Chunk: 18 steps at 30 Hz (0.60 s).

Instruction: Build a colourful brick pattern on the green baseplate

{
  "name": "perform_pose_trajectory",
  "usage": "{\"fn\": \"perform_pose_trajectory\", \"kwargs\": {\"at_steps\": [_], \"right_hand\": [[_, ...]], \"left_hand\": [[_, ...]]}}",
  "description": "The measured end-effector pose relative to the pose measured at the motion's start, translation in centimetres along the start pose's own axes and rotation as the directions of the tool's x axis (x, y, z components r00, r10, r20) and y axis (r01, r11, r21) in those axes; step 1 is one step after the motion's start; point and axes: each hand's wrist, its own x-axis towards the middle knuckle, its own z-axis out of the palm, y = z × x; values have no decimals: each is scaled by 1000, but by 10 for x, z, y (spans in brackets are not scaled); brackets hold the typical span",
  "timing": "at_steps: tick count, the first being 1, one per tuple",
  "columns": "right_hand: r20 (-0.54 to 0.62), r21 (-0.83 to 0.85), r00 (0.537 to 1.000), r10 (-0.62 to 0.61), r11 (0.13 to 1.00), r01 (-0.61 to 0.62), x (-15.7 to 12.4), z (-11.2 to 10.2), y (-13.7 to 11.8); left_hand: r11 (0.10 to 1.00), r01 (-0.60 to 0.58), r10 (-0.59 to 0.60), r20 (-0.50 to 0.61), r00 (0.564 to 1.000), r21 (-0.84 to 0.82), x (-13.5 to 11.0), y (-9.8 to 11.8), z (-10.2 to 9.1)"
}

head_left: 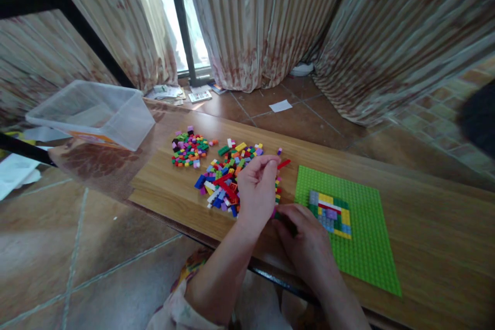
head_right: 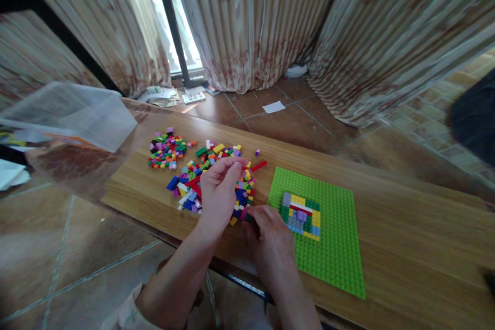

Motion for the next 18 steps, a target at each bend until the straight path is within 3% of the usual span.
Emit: {"fn": "perform_pose_trajectory", "kwargs": {"at_steps": [4, 7, 9, 11, 13, 14, 18], "right_hand": [[-103, 77, 994, -41, 996, 49, 4, -2, -5], [-251, 117, 968, -3, 993, 33, 5, -11, -8], [-358, 117, 933, 39, 993, 3, 4, -20, -9], [-428, 110, 901, 63, 994, -17, 4, -27, -7], [-458, 100, 887, 67, 995, -24, 3, -33, -4], [-464, 101, 883, 72, 995, -28, 2, -36, -2], [-427, 182, 890, 157, 979, -86, 1, -41, 6]], "left_hand": [[999, 14, -17, 54, 998, 53, 3, 3, -7], [990, 91, -109, 192, 975, 104, 3, 3, -10], [979, 126, -175, 356, 918, 158, -1, 2, -9], [967, 140, -235, 536, 811, 213, -6, 0, -5], [960, 157, -273, 639, 719, 233, -12, -2, 0], [959, 177, -281, 653, 704, 222, -14, -3, 2], [950, 291, -301, 591, 749, 115, -17, -4, 12]]}}
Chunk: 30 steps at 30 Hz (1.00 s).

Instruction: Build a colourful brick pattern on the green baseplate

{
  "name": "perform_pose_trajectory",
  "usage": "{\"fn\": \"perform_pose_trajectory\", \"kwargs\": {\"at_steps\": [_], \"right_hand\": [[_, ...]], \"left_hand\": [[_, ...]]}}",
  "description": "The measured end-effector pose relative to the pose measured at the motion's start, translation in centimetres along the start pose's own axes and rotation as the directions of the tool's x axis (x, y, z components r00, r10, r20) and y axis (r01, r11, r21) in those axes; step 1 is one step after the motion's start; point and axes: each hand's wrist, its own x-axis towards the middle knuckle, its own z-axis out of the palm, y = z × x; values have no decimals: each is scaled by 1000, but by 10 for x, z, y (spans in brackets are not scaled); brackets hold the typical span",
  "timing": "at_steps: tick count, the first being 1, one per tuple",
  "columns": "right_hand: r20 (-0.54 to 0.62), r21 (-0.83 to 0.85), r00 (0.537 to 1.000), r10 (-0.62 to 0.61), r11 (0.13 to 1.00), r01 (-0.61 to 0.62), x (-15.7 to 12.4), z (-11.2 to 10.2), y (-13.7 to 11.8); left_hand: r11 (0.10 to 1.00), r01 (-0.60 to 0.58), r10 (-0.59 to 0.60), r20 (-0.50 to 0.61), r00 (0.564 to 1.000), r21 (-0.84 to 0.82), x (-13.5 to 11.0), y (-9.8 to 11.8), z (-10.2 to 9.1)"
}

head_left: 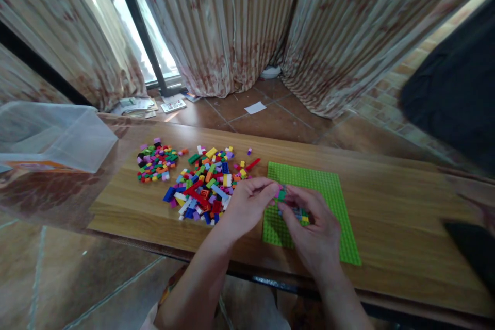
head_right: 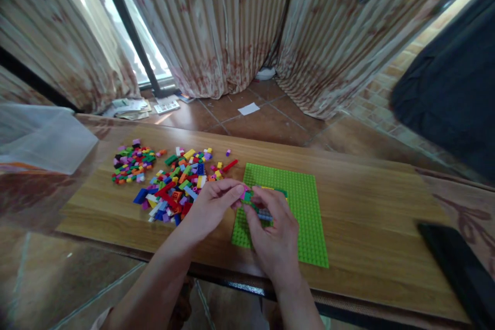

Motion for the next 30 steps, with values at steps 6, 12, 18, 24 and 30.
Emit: {"fn": "perform_pose_trajectory", "kwargs": {"at_steps": [6, 12, 18, 24, 30], "right_hand": [[77, 78, 995, 56, 995, -62, 1, -9, 6], [30, 83, 999, 36, 996, -38, 2, -16, 5], [-55, 190, 995, 82, 979, -70, 0, -16, 3], [-218, 318, 919, 328, 914, -251, 8, -31, 26], [-9, -16, 964, 266, 964, -266, 9, -46, 52]], "left_hand": [[995, 82, -79, 57, 995, -50, 2, 2, 9], [981, 120, -116, 36, 993, -152, 4, -5, 16], [939, 174, -164, 59, 985, -295, 3, -10, 20], [928, 154, -181, -50, 982, -341, 6, -6, 15], [984, 119, -144, -199, 969, -134, 12, -7, 11]]}}
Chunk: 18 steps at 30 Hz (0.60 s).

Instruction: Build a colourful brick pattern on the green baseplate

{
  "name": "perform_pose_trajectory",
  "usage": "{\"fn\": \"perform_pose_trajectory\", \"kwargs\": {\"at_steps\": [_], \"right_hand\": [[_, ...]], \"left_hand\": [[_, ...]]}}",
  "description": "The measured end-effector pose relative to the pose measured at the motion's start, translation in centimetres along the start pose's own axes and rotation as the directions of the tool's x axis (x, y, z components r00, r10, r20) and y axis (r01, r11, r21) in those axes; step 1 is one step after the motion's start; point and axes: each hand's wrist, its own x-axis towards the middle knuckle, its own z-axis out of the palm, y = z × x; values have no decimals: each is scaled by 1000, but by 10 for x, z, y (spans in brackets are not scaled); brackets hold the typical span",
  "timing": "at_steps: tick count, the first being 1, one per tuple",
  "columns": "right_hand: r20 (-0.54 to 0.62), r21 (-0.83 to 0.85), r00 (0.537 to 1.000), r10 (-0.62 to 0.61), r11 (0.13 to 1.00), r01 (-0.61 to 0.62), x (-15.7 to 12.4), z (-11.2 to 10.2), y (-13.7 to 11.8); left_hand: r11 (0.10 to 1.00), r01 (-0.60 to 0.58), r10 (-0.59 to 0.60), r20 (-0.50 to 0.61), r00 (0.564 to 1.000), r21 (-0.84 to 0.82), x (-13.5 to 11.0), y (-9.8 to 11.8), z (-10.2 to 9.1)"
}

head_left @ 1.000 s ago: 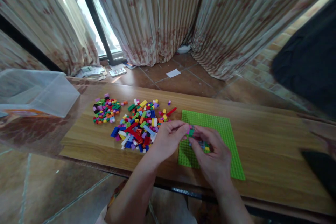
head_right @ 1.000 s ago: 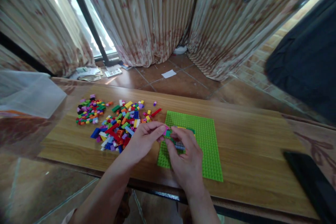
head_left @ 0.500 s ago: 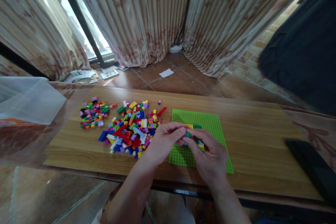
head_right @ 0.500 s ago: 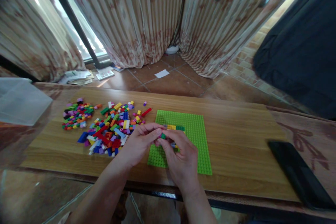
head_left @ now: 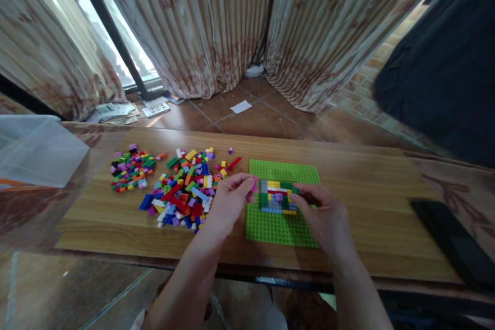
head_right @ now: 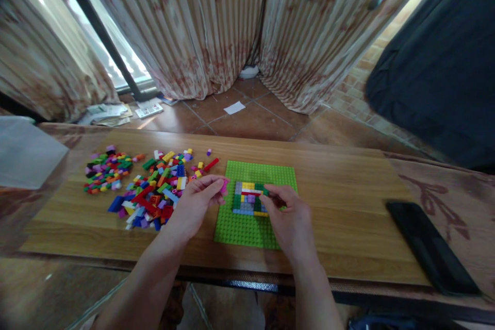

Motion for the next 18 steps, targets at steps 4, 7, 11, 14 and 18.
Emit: {"fn": "perform_pose_trajectory", "kwargs": {"at_steps": [4, 7, 11, 14, 18], "right_hand": [[129, -87, 991, -40, 995, 51, -2, 2, 1], [179, -149, 982, -52, 986, 79, -3, 4, 0], [235, -195, 971, -47, 976, 95, -2, 4, -2], [229, -197, 971, -62, 975, 108, -2, 6, -2], [226, -188, 972, -57, 977, 101, -2, 7, -3]], "left_hand": [[999, -7, 7, 1, 1000, 33, 1, -3, 2], [999, -9, 9, 7, 1000, 45, 1, -4, 3], [998, -18, 18, 1, 1000, 57, 1, -3, 2], [997, -26, 25, 5, 1000, 68, 1, -4, 2], [996, -31, 30, 11, 999, 85, 2, -6, 1]]}}
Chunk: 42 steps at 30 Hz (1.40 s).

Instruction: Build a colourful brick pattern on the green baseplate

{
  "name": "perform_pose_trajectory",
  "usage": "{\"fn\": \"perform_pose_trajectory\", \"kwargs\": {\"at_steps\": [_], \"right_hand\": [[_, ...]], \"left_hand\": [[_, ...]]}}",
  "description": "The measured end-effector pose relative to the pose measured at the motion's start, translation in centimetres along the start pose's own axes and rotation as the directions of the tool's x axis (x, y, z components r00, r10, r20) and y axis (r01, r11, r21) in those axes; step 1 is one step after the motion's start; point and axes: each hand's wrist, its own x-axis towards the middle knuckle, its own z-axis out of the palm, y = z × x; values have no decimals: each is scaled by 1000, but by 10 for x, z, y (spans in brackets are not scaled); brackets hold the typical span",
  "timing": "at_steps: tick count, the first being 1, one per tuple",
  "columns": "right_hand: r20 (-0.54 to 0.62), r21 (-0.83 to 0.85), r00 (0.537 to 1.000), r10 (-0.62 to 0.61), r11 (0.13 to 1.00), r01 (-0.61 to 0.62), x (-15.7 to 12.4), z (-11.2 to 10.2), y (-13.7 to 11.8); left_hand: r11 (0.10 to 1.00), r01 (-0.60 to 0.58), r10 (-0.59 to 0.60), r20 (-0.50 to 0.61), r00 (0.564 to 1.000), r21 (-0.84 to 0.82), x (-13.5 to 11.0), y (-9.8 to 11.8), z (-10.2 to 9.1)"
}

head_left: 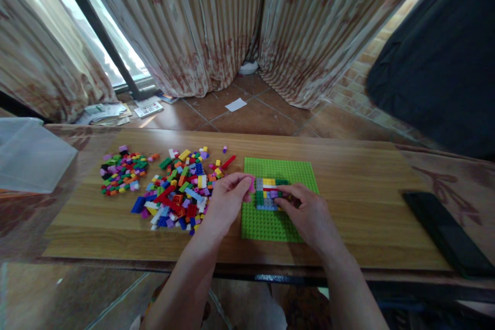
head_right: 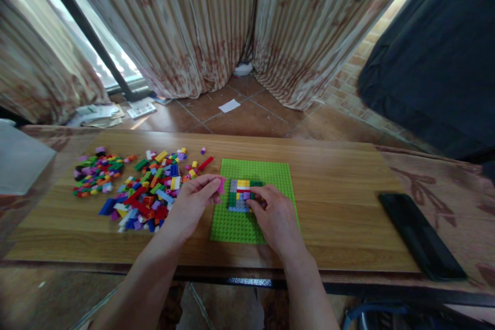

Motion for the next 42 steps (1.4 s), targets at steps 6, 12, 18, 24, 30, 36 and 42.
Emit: {"fn": "perform_pose_trajectory", "kwargs": {"at_steps": [6, 12, 18, 24, 30, 36, 42], "right_hand": [[-17, 114, 998, 66, 991, -63, -2, -4, 4], [-113, 205, 976, 185, 966, -159, 1, -9, 11], [-70, 198, 979, 192, 964, -175, 1, -4, 10], [-50, 211, 984, 169, 965, -155, 1, -3, 6], [-44, 224, 983, 179, 960, -165, 1, 0, 7], [-42, 212, 982, 187, 962, -174, 2, 1, 8], [-57, 190, 984, 171, 969, -157, 3, 1, 6]], "left_hand": [[1000, -1, 1, 1, 1000, 9, 0, 0, 0], [1000, -1, 1, 2, 1000, 14, 1, 0, -1], [999, -19, 19, 12, 1000, 28, 0, 0, 0], [999, -9, 8, 17, 1000, 49, 0, 0, 1], [998, -9, 7, 29, 1000, 68, 0, 1, 2], [989, -37, 28, 63, 998, 141, 2, -5, 2], [990, -10, 0, 69, 998, 140, 3, -9, 1]]}}
